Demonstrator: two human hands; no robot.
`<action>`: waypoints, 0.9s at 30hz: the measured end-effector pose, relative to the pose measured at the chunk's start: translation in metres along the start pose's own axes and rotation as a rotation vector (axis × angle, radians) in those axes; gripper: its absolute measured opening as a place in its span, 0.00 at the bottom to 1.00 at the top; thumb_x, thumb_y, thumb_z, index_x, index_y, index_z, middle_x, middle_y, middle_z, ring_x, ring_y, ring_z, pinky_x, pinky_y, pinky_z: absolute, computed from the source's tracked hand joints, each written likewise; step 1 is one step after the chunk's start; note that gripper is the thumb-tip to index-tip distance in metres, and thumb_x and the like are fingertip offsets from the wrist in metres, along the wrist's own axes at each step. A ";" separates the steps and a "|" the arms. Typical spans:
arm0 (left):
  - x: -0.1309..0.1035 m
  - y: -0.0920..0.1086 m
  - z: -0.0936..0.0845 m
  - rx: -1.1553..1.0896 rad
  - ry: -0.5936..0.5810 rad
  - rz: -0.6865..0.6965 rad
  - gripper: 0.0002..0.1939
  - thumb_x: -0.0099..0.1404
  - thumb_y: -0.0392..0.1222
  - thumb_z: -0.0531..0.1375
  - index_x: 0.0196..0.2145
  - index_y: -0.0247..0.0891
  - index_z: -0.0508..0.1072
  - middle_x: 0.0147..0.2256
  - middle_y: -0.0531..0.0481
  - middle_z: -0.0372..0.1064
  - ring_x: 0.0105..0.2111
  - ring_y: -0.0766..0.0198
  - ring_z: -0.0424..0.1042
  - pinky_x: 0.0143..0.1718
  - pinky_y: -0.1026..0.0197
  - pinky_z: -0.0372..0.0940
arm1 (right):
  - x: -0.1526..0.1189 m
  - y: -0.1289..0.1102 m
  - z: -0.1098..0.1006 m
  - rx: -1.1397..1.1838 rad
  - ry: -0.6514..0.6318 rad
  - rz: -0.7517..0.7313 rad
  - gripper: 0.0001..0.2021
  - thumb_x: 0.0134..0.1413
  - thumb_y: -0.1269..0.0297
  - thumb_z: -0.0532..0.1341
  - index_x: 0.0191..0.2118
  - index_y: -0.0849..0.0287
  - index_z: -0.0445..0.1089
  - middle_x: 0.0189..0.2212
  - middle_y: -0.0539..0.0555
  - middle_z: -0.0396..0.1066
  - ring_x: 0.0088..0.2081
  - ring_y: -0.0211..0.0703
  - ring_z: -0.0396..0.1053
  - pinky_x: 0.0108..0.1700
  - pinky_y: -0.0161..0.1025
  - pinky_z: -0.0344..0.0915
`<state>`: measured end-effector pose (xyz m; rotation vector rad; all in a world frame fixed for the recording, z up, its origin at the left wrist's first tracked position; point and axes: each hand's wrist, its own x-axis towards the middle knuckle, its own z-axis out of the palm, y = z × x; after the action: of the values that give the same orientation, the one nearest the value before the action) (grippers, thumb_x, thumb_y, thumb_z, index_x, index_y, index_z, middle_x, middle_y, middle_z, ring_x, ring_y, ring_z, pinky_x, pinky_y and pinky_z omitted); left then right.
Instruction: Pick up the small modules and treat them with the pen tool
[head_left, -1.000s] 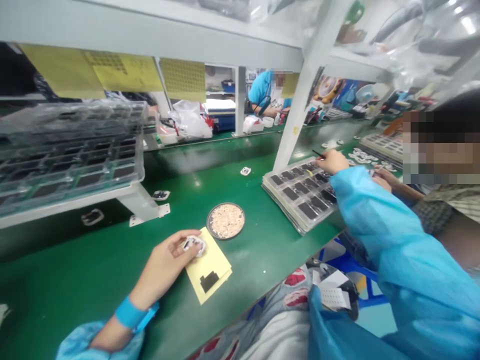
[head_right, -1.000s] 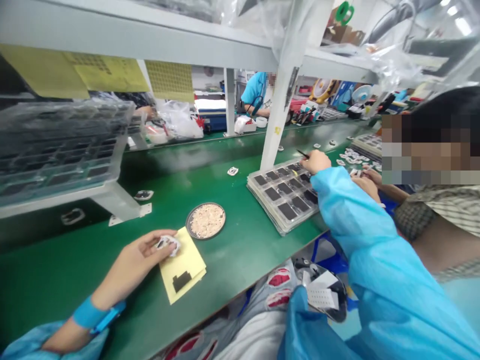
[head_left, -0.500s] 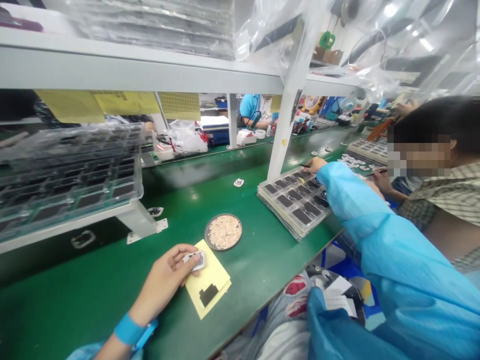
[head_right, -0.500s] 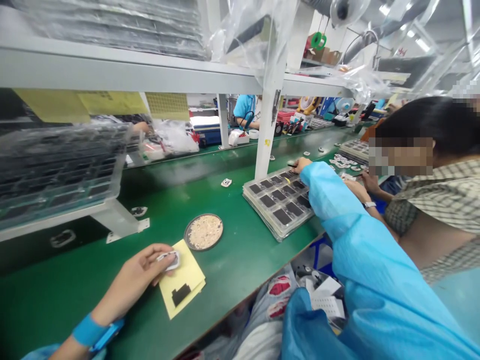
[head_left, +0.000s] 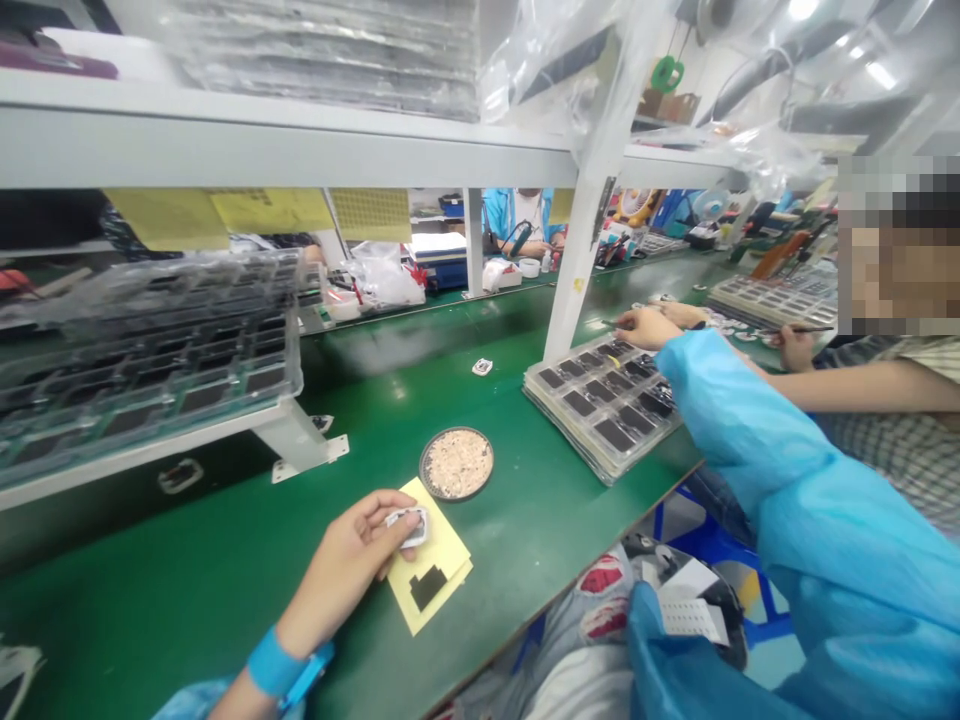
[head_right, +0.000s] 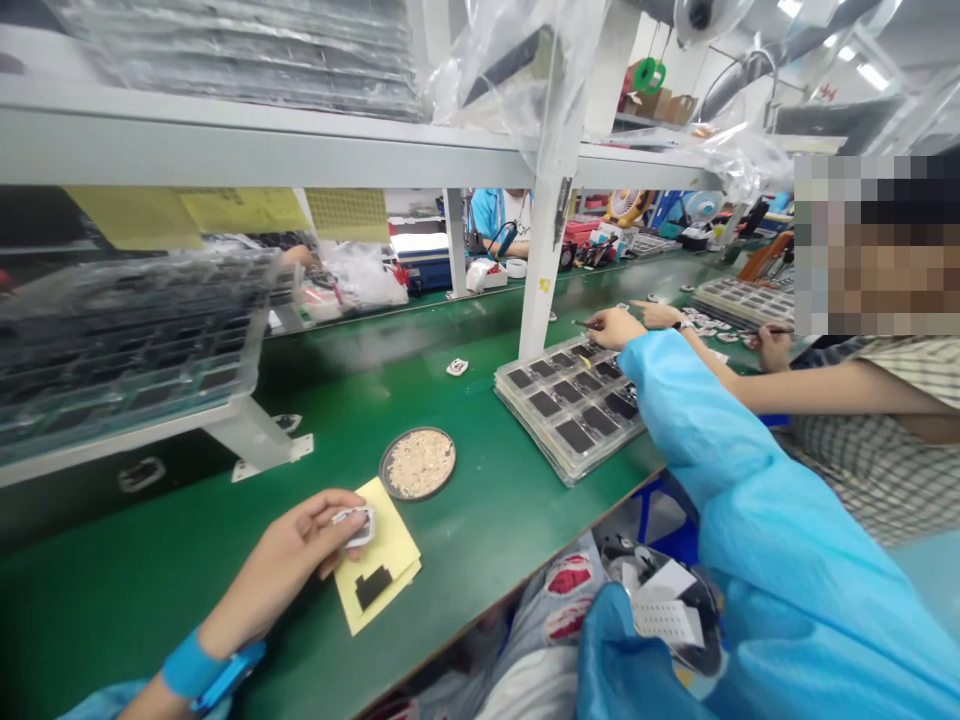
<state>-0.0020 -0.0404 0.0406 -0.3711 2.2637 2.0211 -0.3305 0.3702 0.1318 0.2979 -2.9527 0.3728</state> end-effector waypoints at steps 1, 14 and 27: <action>0.000 0.001 0.001 -0.006 0.002 -0.010 0.21 0.58 0.54 0.68 0.40 0.35 0.73 0.28 0.48 0.73 0.25 0.65 0.70 0.19 0.69 0.56 | -0.009 -0.013 0.000 0.054 -0.015 -0.050 0.13 0.57 0.59 0.63 0.42 0.64 0.77 0.38 0.57 0.79 0.40 0.45 0.74 0.42 0.35 0.67; 0.008 -0.014 -0.007 -0.197 0.163 0.043 0.21 0.62 0.54 0.63 0.42 0.33 0.79 0.23 0.48 0.74 0.18 0.70 0.63 0.18 0.68 0.53 | -0.165 -0.244 0.074 1.243 -0.654 -0.569 0.13 0.42 0.57 0.74 0.32 0.60 0.79 0.31 0.52 0.76 0.35 0.42 0.74 0.39 0.39 0.72; 0.003 -0.010 0.003 -0.196 0.185 0.115 0.13 0.62 0.45 0.65 0.42 0.34 0.76 0.39 0.44 0.78 0.33 0.62 0.75 0.31 0.63 0.70 | -0.173 -0.244 0.120 1.304 -0.824 -0.300 0.14 0.52 0.55 0.69 0.40 0.60 0.80 0.24 0.50 0.73 0.20 0.31 0.58 0.22 0.32 0.57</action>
<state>-0.0030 -0.0383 0.0302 -0.4706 2.2413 2.3681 -0.1251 0.1377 0.0428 1.2120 -2.6325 2.5564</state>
